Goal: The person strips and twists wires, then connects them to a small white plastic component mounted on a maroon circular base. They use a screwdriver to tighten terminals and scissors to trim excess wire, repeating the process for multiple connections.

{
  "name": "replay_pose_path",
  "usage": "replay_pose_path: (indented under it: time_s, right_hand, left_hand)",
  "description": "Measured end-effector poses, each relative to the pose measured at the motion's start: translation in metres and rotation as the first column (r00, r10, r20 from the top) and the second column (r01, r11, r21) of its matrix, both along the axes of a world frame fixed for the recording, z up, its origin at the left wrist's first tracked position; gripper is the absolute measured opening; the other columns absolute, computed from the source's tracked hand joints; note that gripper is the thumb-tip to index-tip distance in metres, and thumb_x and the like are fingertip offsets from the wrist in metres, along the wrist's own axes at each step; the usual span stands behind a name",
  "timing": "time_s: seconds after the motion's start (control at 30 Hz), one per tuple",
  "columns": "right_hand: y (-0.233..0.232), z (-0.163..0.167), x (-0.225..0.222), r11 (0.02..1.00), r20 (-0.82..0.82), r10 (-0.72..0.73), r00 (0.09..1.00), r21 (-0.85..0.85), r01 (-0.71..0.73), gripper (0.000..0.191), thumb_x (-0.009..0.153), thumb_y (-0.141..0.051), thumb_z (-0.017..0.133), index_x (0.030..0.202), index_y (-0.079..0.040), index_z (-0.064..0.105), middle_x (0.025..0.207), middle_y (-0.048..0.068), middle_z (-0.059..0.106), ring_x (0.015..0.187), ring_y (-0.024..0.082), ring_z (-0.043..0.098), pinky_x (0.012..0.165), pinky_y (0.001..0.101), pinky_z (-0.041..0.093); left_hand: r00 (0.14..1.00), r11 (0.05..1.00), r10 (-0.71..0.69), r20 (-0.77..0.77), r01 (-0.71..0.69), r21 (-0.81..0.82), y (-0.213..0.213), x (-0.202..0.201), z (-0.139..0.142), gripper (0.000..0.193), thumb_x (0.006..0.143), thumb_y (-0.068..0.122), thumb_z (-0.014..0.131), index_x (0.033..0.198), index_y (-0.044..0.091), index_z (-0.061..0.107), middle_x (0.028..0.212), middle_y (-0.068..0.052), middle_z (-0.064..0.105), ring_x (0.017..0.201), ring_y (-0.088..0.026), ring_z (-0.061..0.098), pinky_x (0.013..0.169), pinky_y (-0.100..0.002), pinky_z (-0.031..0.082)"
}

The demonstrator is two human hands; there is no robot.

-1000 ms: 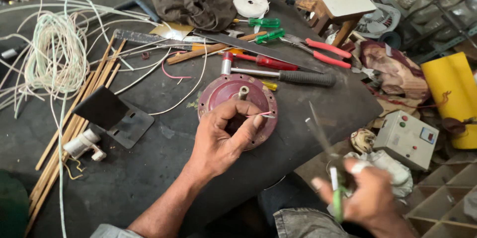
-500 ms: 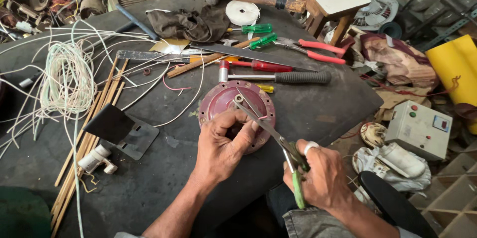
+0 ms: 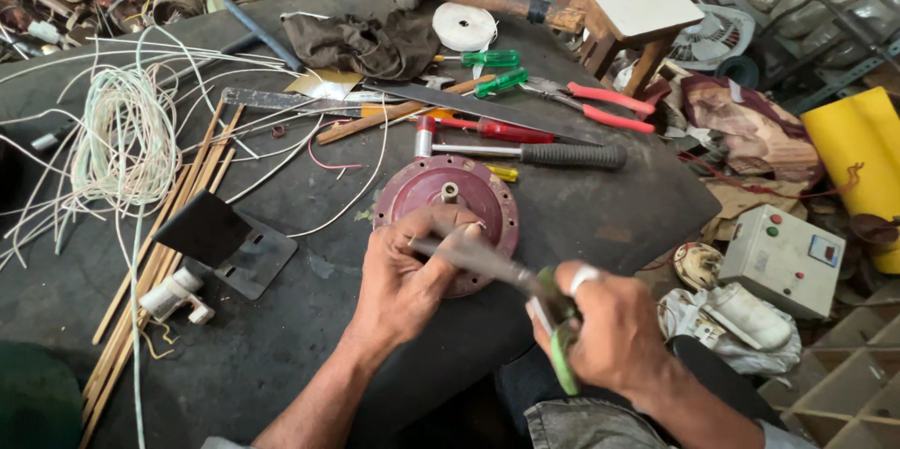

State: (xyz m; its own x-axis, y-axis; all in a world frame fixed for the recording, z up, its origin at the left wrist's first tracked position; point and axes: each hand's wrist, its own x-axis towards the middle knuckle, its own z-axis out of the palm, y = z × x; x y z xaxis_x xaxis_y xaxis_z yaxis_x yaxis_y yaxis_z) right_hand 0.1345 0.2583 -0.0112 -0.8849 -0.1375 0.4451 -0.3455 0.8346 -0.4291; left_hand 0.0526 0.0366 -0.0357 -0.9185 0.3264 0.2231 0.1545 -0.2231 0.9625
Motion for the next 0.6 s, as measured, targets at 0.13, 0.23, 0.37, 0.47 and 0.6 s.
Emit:
replay_pose_path:
  time_s: [0.13, 0.23, 0.37, 0.47, 0.6]
  right_hand:
    - [0.035, 0.025, -0.042, 0.892, 0.153, -0.447, 0.881, 0.004, 0.452, 0.046, 0.074, -0.043, 0.086, 0.079, -0.002, 0.067, 0.065, 0.017, 0.066, 0.063, 0.033, 0.065, 0.060, 0.0449, 0.053]
    - [0.084, 0.042, -0.109, 0.795, 0.283, -0.567, 0.773, 0.434, 0.424, 0.074, 0.059, -0.064, 0.091, 0.103, -0.008, 0.073, 0.090, 0.024, 0.074, 0.089, 0.040, 0.072, 0.080, 0.0485, 0.055]
    - [0.110, 0.054, -0.201, 0.814, 0.499, -0.453, 0.739, 0.570, 0.114, 0.069, 0.055, -0.057, 0.092, 0.103, -0.010, 0.077, 0.102, 0.018, 0.077, 0.100, 0.034, 0.074, 0.092, 0.0467, 0.056]
    - [0.089, 0.066, -0.237, 0.850, 0.533, -0.172, 0.829, 0.505, -0.149, 0.056, 0.069, -0.039, 0.085, 0.114, -0.009, 0.072, 0.105, 0.018, 0.075, 0.098, 0.033, 0.073, 0.089, 0.0446, 0.056]
    - [0.048, 0.074, -0.195, 0.976, 0.190, 0.067, 0.980, 0.189, -0.103, 0.036, 0.089, -0.011, 0.072, 0.125, -0.009, 0.072, 0.115, 0.015, 0.069, 0.103, 0.025, 0.070, 0.089, 0.0350, 0.057]
  left_hand:
    - [0.999, 0.999, -0.034, -0.039, 0.035, 0.038, 0.003, -0.002, 0.004, 0.013, 0.100, 0.008, 0.069, 0.107, -0.002, 0.071, 0.092, 0.000, 0.071, 0.084, -0.004, 0.062, 0.076, -0.023, 0.053]
    - [0.995, 0.996, -0.070, -0.074, 0.074, 0.046, -0.001, -0.008, 0.009, 0.017, 0.099, 0.007, 0.065, 0.114, -0.001, 0.069, 0.098, -0.001, 0.074, 0.091, -0.005, 0.067, 0.084, -0.023, 0.056]
    - [0.997, 0.995, -0.078, -0.014, 0.078, 0.054, -0.004, -0.010, 0.009, 0.018, 0.099, 0.007, 0.064, 0.114, 0.000, 0.069, 0.096, -0.002, 0.075, 0.088, -0.006, 0.068, 0.081, -0.024, 0.058]
    - [0.997, 0.992, -0.078, -0.008, 0.079, 0.095, -0.003, -0.010, 0.006, 0.014, 0.100, 0.004, 0.064, 0.112, -0.001, 0.066, 0.097, -0.002, 0.075, 0.091, -0.005, 0.068, 0.082, -0.023, 0.057]
    - [0.996, 0.982, -0.081, -0.036, 0.086, 0.168, -0.003, -0.011, 0.002, 0.008, 0.101, 0.004, 0.065, 0.108, 0.001, 0.063, 0.097, -0.002, 0.073, 0.091, -0.004, 0.067, 0.083, -0.023, 0.057]
